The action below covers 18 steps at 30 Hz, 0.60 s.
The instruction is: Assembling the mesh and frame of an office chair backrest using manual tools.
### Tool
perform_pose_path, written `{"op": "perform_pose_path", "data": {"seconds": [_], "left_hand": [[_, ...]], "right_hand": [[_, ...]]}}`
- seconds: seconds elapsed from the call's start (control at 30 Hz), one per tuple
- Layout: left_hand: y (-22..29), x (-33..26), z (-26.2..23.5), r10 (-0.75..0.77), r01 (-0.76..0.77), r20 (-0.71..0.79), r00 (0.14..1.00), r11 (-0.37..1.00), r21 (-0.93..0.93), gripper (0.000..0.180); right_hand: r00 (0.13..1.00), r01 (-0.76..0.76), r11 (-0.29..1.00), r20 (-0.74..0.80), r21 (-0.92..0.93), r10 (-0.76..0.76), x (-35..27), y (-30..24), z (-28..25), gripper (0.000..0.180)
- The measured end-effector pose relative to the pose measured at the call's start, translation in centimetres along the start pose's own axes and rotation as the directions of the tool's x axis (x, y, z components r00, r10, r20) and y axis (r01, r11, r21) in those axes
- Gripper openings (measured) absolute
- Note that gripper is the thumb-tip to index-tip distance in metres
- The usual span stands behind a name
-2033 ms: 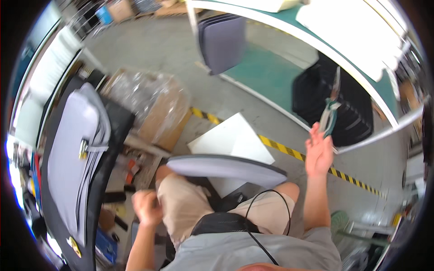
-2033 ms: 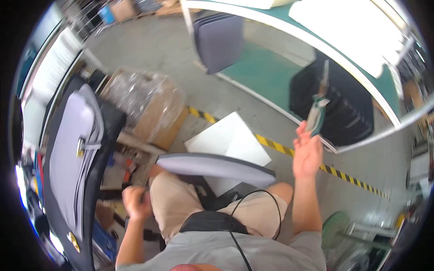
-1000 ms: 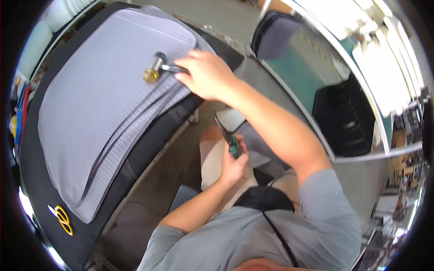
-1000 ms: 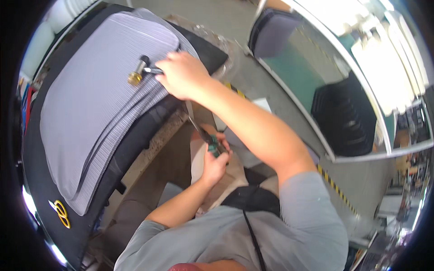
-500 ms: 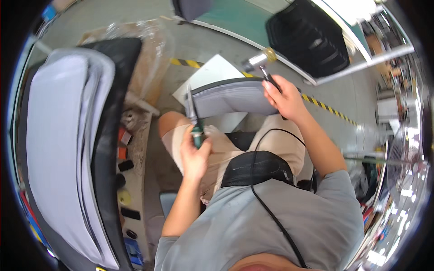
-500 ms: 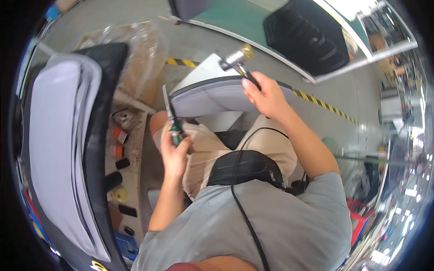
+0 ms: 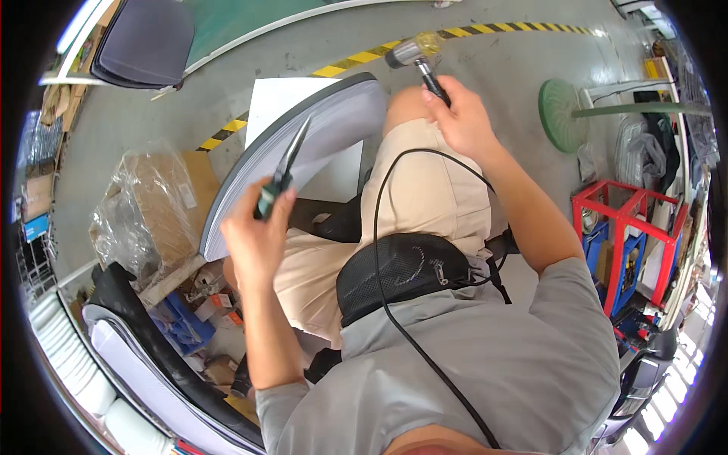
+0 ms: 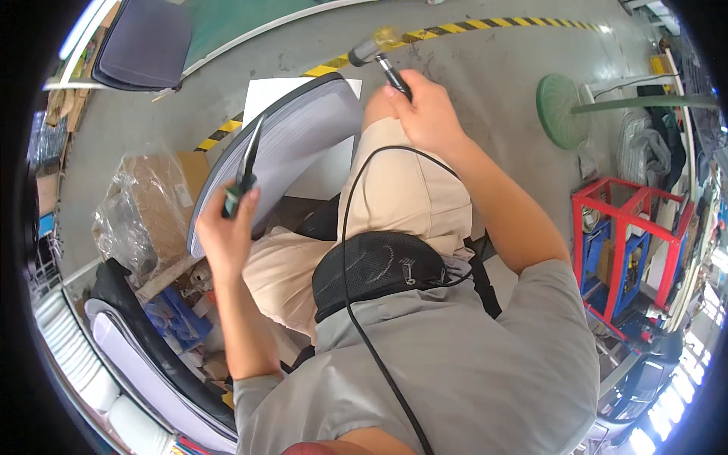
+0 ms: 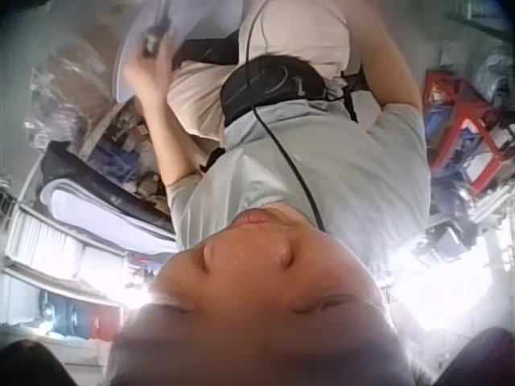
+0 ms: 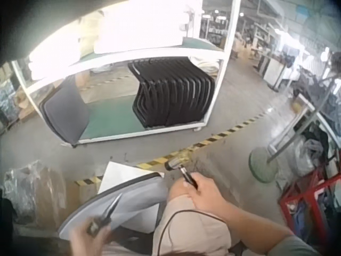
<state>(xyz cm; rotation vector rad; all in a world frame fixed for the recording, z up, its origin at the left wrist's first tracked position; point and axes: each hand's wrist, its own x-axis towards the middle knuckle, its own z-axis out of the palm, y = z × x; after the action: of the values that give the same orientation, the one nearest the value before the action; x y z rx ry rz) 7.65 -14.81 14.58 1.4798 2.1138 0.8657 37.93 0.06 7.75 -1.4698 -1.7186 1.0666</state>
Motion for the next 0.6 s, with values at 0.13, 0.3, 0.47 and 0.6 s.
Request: {"op": "perform_pose_path", "data": {"seconds": [0.13,0.3,0.47,0.6], "left_hand": [[2.3,6.3,-0.1,0.252,-0.253,0.045,0.967,0.912,0.324,0.031],[2.7,10.2,1.4,0.223,-0.261,0.137,0.965,0.855,0.447,0.032],[2.7,11.0,1.8,0.233,-0.282,0.162,0.959,0.848,0.449,0.032],[3.9,11.1,1.9,0.172,-0.252,0.205,0.964,0.840,0.480,0.032]], "right_hand": [[0.987,-0.082,0.994,0.143,0.071,0.072,-0.4,-2.0,-0.4,0.028],[0.985,0.018,1.000,0.174,0.010,-0.020,0.1,-1.3,0.1,0.025],[0.971,0.209,0.977,0.124,-0.034,-0.203,0.1,-1.9,0.8,0.024],[0.980,0.157,0.987,0.125,-0.028,-0.152,0.2,-2.3,1.3,0.023]]}}
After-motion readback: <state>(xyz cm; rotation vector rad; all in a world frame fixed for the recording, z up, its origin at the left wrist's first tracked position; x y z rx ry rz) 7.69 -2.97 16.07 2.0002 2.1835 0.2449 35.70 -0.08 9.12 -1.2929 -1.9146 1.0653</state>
